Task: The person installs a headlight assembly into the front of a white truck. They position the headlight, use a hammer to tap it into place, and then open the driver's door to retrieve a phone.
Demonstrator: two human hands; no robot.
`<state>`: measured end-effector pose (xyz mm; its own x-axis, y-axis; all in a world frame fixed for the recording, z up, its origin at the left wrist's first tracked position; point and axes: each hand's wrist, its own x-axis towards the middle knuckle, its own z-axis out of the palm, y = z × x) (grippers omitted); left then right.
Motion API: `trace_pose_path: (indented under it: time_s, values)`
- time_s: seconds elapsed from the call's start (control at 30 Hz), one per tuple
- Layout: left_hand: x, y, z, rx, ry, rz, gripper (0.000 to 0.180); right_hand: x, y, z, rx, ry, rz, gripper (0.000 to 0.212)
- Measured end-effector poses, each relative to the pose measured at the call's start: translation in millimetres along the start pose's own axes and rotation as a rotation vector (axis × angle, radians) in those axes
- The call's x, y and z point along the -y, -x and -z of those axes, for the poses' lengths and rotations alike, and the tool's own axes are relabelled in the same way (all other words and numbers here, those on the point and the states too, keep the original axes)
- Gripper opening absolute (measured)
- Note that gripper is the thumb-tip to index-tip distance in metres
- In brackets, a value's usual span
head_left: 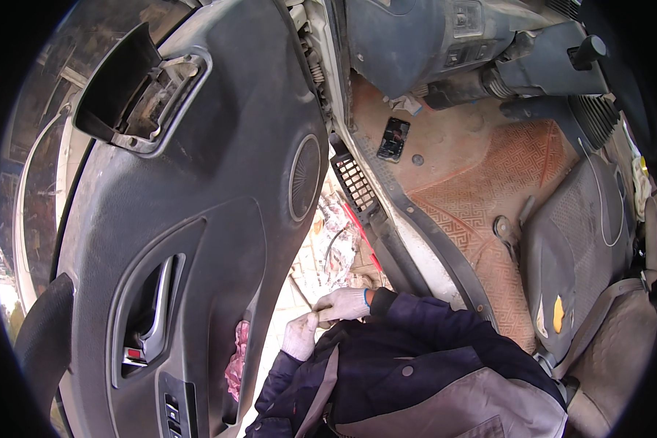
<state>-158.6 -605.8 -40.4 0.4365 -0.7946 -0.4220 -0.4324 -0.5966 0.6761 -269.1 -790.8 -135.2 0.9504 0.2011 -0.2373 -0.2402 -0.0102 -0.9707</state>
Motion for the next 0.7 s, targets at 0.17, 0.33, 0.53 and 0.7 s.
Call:
trace_pose_path:
  time_s: [0.17,0.33,0.53,0.7]
  values:
    - [-5.8,1.9,1.7,0.028,0.036,0.039,0.069,-8.5,-1.0,-10.9,-0.062,-0.046,0.068,0.061]
    - [8.6,3.7,-1.5,-0.005,0.021,0.051,0.061,-18.6,-7.3,-18.8,-0.052,-0.076,0.045,0.064]
    - [50.1,15.5,6.0,-0.088,-0.192,0.053,0.048,-38.0,-16.0,12.4,-0.625,0.010,-0.087,0.074]
    - [94.7,44.2,4.4,-0.128,-0.126,0.319,0.048,-58.5,-17.1,114.8,-1.443,-0.406,-0.138,0.083]
